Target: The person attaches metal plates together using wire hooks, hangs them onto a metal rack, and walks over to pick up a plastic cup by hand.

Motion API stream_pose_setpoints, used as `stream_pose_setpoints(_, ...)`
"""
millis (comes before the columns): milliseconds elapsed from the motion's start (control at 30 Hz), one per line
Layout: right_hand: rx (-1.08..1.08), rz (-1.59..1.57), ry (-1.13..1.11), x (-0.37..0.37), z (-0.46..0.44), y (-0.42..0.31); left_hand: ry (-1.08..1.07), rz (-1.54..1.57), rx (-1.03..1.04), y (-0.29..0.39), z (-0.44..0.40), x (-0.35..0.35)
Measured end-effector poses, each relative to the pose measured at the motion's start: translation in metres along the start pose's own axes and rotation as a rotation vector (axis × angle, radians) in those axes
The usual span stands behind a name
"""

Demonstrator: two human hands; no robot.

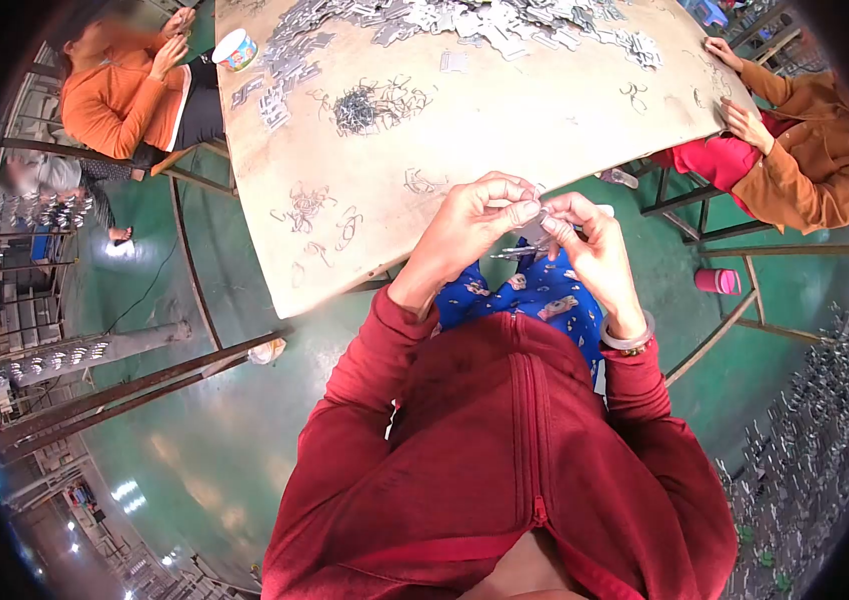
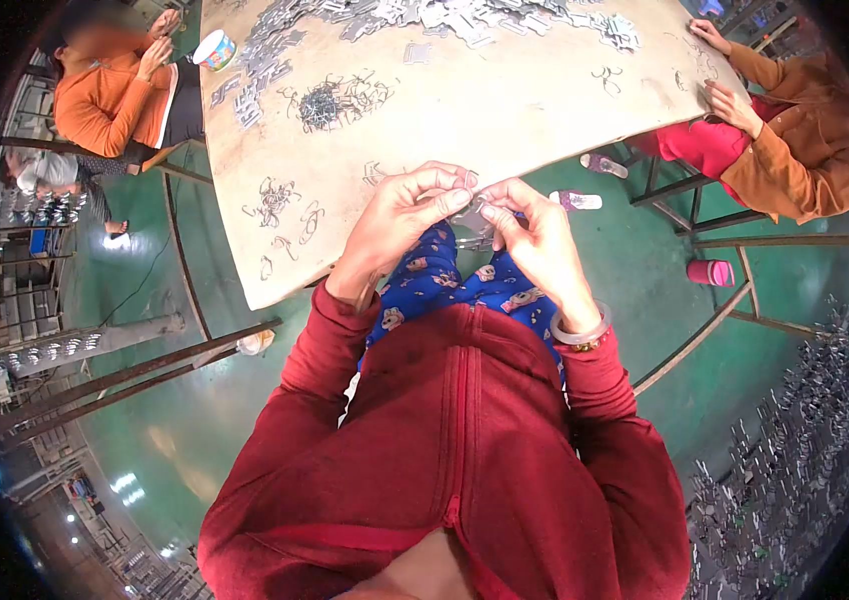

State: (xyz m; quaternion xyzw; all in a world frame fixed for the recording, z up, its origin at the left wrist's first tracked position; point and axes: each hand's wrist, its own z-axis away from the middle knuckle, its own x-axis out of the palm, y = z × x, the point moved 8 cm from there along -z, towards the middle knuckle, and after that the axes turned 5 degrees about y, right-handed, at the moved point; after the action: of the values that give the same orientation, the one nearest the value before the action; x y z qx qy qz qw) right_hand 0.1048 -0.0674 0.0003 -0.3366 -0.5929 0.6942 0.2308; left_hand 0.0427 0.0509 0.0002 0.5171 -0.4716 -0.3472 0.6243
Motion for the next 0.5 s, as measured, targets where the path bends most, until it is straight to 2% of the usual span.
stream_pose_setpoints(133, -0.03, -0.01, 0.033, -0.001, 0.009, -0.006, 0.023, -0.043, -0.027, -0.006, 0.001, 0.001)
stream_pose_setpoints(233, -0.037, -0.032, 0.053, -0.003, 0.013, -0.006, 0.039, 0.002, -0.126, -0.013, 0.005, 0.003)
stream_pose_setpoints(500, -0.043, -0.058, 0.141, -0.01, 0.012, 0.008, 0.087, 0.064, -0.123, -0.025, 0.006, 0.006)
